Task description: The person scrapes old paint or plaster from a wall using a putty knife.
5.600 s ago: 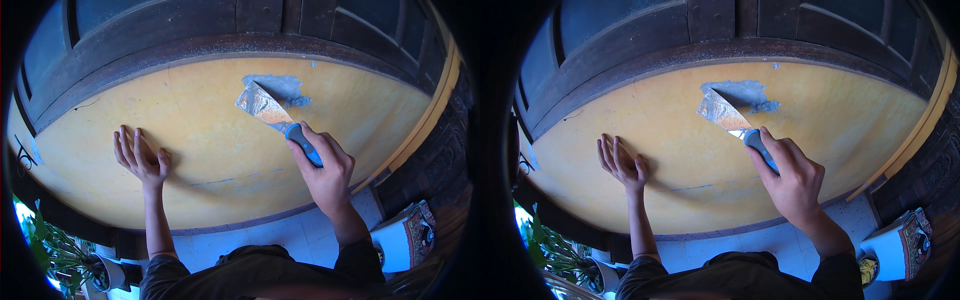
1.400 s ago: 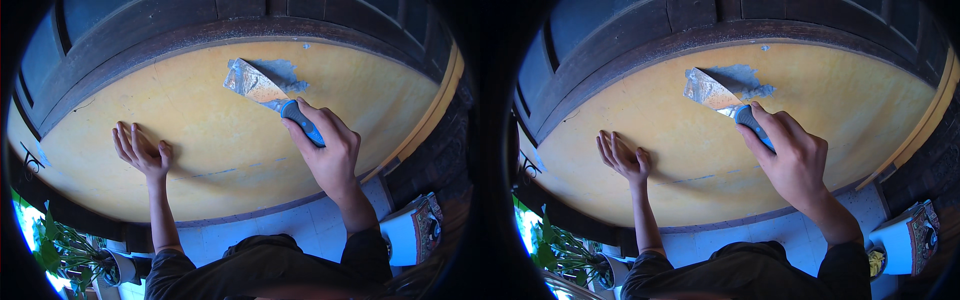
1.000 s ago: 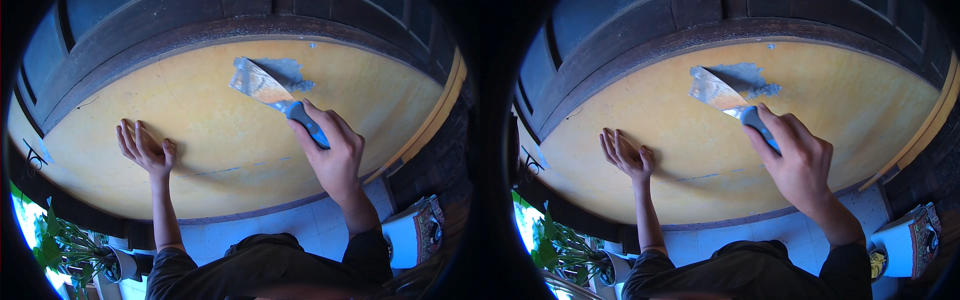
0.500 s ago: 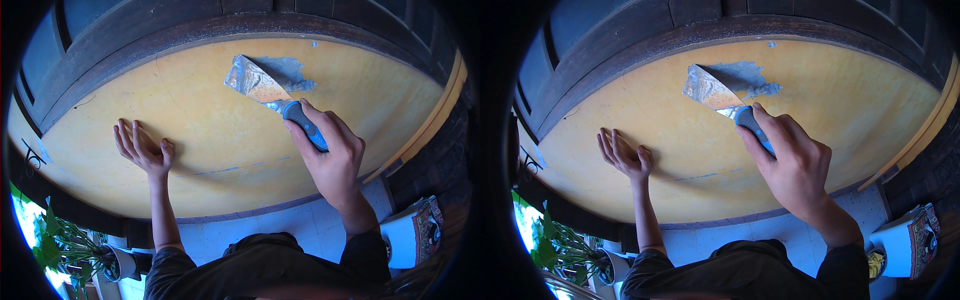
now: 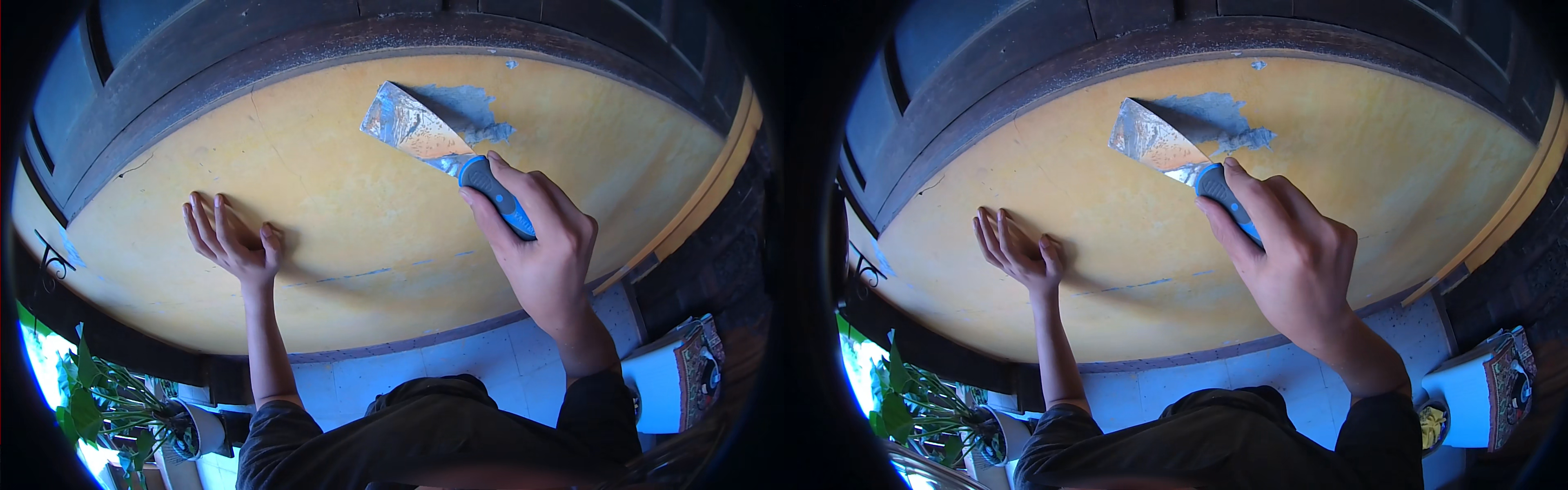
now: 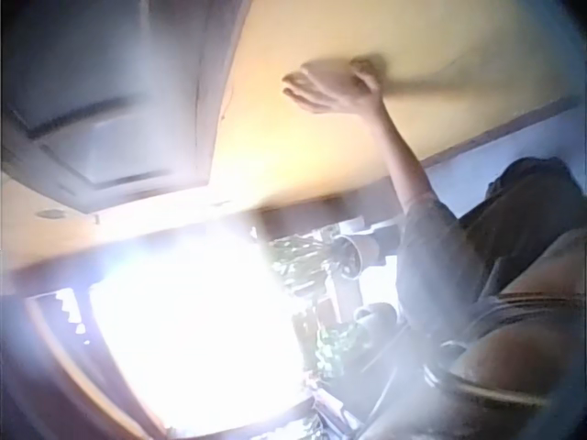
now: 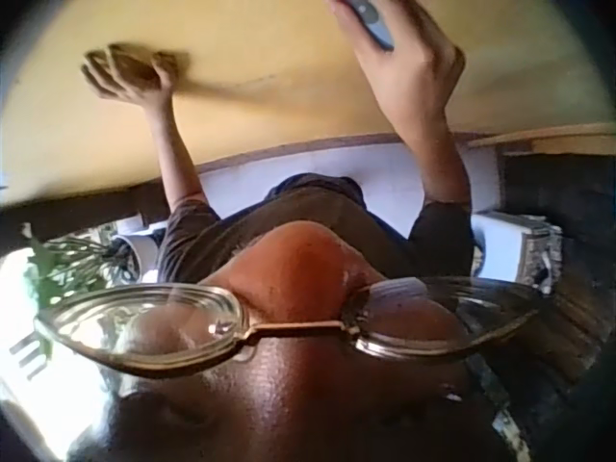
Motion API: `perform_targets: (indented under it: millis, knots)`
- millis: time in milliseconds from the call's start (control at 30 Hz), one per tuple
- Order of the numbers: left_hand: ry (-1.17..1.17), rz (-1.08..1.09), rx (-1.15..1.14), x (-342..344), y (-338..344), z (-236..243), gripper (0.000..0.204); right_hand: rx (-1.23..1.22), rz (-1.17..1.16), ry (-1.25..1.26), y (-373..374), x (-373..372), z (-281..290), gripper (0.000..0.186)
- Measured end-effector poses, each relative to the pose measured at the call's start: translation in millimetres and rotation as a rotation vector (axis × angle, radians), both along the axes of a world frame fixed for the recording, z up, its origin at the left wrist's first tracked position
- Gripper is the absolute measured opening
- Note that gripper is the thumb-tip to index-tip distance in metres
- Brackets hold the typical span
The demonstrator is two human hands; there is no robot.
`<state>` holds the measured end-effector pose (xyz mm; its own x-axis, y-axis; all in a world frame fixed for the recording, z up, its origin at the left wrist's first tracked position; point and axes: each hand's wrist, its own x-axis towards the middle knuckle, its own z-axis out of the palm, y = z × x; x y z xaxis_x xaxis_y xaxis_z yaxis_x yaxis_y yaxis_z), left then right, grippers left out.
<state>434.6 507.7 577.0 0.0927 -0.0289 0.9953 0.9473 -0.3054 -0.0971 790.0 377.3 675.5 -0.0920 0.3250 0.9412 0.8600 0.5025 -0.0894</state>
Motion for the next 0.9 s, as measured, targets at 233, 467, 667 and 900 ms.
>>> perform_targets:
  millis: [233,467,667,900]
  knots:
    - [0.013,0.009,0.011,4.8,-3.7,3.1,0.07,-0.013,-0.007,0.005,-4.5,3.6,-1.2,0.036]
    - [0.014,0.012,0.009,4.4,-1.9,4.4,0.072,0.011,-0.027,-0.021,-0.9,6.2,-2.5,0.035]
    - [0.019,0.011,-0.001,-0.3,-4.7,3.0,0.073,0.014,-0.006,-0.016,-4.4,1.4,-1.1,0.035]
    - [0.016,0.011,0.004,3.7,-2.4,2.9,0.072,0.0,-0.034,-0.027,-3.9,-1.2,2.1,0.035]
